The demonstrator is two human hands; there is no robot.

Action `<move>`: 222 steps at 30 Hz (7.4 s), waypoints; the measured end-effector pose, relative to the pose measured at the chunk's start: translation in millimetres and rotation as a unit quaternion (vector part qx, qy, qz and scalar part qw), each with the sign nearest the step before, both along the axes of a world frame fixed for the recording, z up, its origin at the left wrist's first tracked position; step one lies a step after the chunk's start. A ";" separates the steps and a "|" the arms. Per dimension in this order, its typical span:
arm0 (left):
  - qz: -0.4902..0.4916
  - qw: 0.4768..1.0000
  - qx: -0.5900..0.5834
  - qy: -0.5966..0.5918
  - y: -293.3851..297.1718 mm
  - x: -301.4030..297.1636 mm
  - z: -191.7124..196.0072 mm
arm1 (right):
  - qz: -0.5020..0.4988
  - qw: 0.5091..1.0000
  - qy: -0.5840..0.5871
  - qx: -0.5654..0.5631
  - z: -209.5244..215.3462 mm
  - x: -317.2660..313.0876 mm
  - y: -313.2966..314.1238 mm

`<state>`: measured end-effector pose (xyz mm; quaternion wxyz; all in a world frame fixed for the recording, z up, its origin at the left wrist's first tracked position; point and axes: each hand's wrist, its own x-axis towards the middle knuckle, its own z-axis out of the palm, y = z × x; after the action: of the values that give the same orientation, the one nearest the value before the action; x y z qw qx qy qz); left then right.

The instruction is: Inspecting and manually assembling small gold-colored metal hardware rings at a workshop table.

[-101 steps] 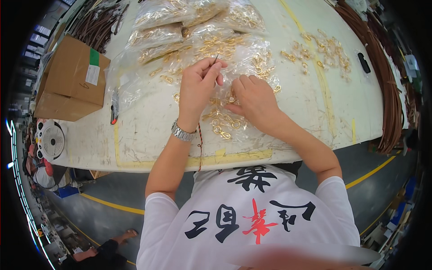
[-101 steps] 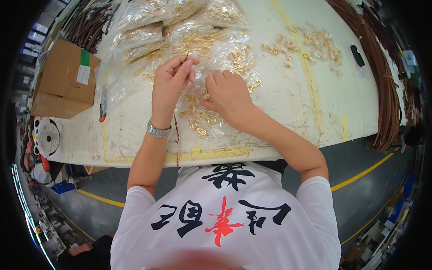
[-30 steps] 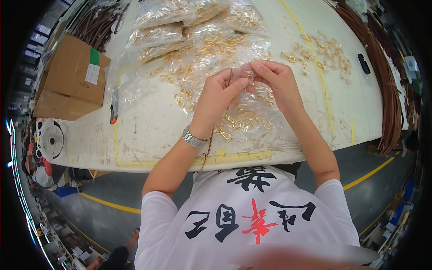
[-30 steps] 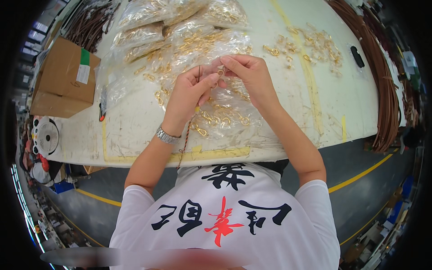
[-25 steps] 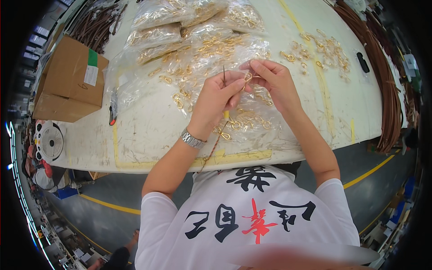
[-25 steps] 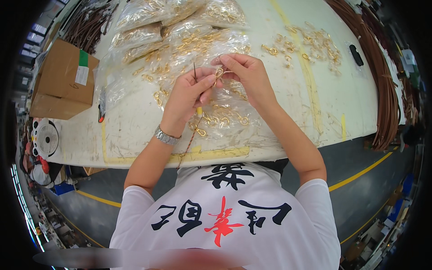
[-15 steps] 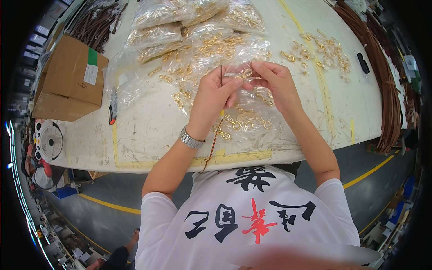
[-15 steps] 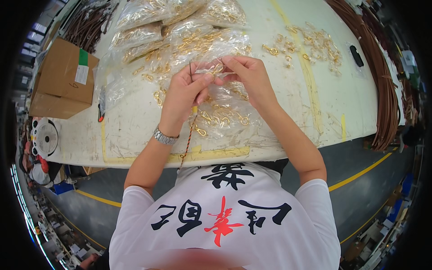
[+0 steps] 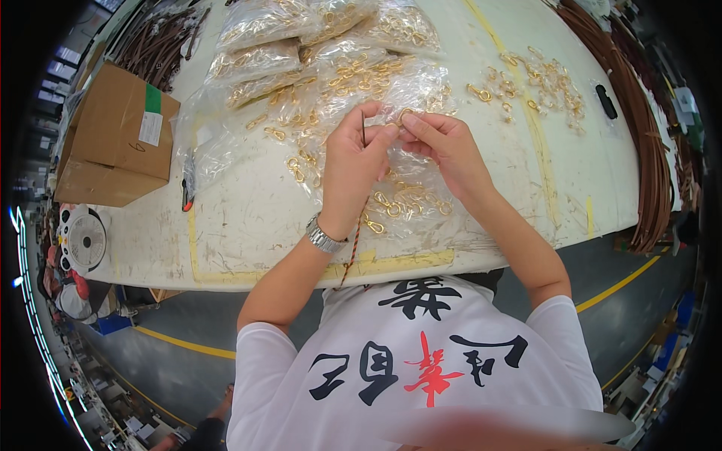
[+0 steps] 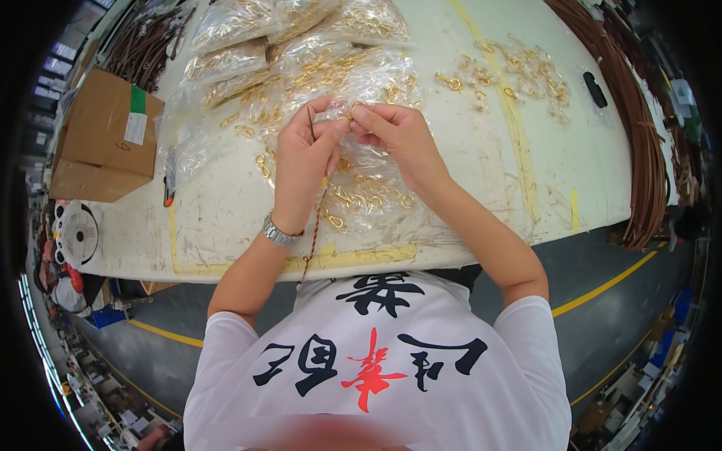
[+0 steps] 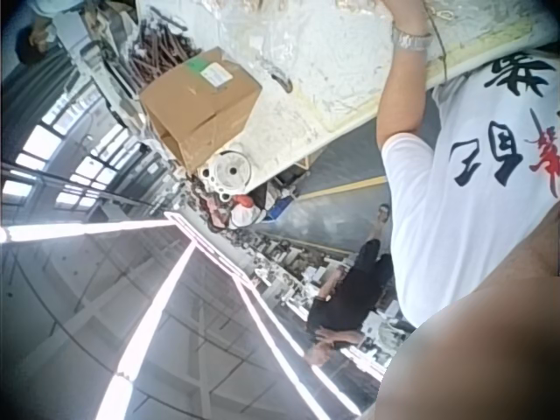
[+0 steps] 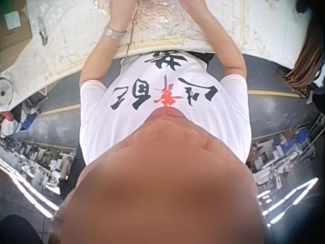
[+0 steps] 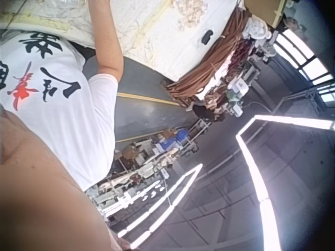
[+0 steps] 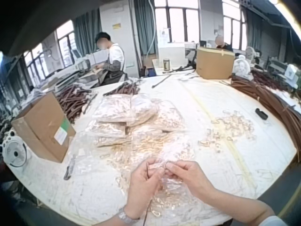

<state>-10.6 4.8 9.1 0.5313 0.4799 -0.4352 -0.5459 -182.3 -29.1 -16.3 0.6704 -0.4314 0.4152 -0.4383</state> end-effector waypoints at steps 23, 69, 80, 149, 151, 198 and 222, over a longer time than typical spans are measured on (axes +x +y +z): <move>-0.109 0.993 0.027 -0.016 -15.5 28.4 0.8 | 0.203 0.979 0.020 0.018 16.8 -11.4 -5.7; -0.160 0.973 -0.071 -0.149 -10.5 12.6 -14.5 | 0.037 0.972 0.163 -0.166 17.7 -2.8 8.3; -0.071 0.963 -0.078 -0.247 -20.5 38.2 -2.6 | -0.185 0.772 0.497 -0.350 35.7 -77.1 -25.3; -0.081 0.977 -0.025 -0.194 -22.1 30.3 -15.2 | 0.228 0.973 0.015 -0.021 -6.3 -22.5 -16.8; -0.099 0.974 -0.028 -0.203 -19.5 23.0 -10.3 | 0.216 0.976 0.034 -0.012 -6.4 -29.3 -17.5; -0.153 0.986 0.047 0.046 -18.4 0.7 -21.6 | 0.036 0.996 -0.081 -0.014 2.7 -12.5 -13.1; -0.156 0.986 0.054 0.017 -19.0 5.7 -20.4 | 0.067 0.997 -0.033 -0.004 5.7 -10.0 -10.6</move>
<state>-4.9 -14.2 -11.3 0.4196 0.4250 -0.4657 -0.6531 -192.2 -39.7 -10.6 0.7097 -0.4466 0.3610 -0.4081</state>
